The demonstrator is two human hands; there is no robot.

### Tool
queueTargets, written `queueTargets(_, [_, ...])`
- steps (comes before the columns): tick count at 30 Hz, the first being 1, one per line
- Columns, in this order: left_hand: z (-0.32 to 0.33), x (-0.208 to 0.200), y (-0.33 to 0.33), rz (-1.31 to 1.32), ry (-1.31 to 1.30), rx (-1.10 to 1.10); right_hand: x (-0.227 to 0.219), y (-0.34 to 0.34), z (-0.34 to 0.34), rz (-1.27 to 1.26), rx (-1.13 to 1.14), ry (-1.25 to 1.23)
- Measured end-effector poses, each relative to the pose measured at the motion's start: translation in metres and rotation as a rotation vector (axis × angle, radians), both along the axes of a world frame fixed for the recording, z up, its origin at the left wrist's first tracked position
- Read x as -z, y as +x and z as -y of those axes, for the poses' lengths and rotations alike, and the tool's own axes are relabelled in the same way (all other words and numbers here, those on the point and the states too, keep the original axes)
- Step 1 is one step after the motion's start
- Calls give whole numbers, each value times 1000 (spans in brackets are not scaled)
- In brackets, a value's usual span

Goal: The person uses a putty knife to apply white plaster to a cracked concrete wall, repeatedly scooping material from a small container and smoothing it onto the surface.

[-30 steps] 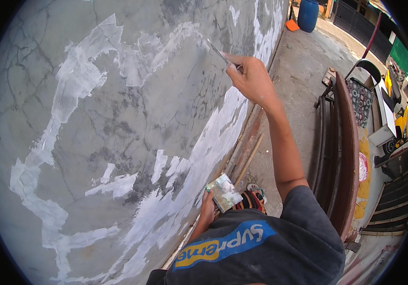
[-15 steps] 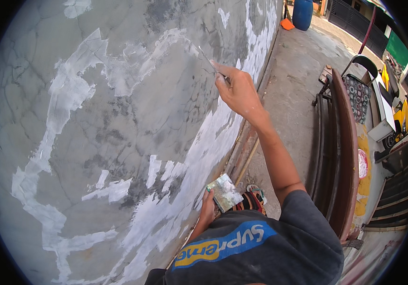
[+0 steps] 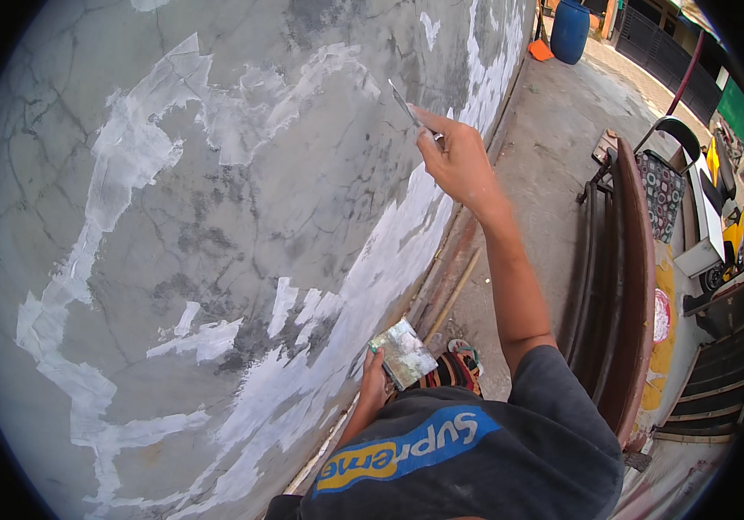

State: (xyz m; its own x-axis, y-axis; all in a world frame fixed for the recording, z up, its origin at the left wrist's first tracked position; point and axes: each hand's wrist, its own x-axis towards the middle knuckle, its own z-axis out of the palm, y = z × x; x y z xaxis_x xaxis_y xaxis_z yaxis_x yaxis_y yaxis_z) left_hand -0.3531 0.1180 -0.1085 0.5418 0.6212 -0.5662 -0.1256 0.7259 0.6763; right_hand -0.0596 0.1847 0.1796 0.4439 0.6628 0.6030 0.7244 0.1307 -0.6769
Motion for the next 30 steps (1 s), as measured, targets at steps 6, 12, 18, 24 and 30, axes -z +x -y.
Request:
queueTargets(6, [0, 8, -2, -21, 37, 0, 39, -58, -58, 55, 199, 124])
queueTargets(12, [1, 4, 8, -52, 14, 30, 36, -46, -22, -3, 28, 4])
queueTargets(18, [-5, -17, 22, -26, 51, 75, -7, 21, -3, -235, -86, -208])
queueTargets(24, [-4, -2, 16, -23, 100, 29, -2, 5, -3, -131, -147, -186])
queueTargets(30, [0, -8, 19, -14, 66, 3, 5, 16, 2, -306, -98, -227])
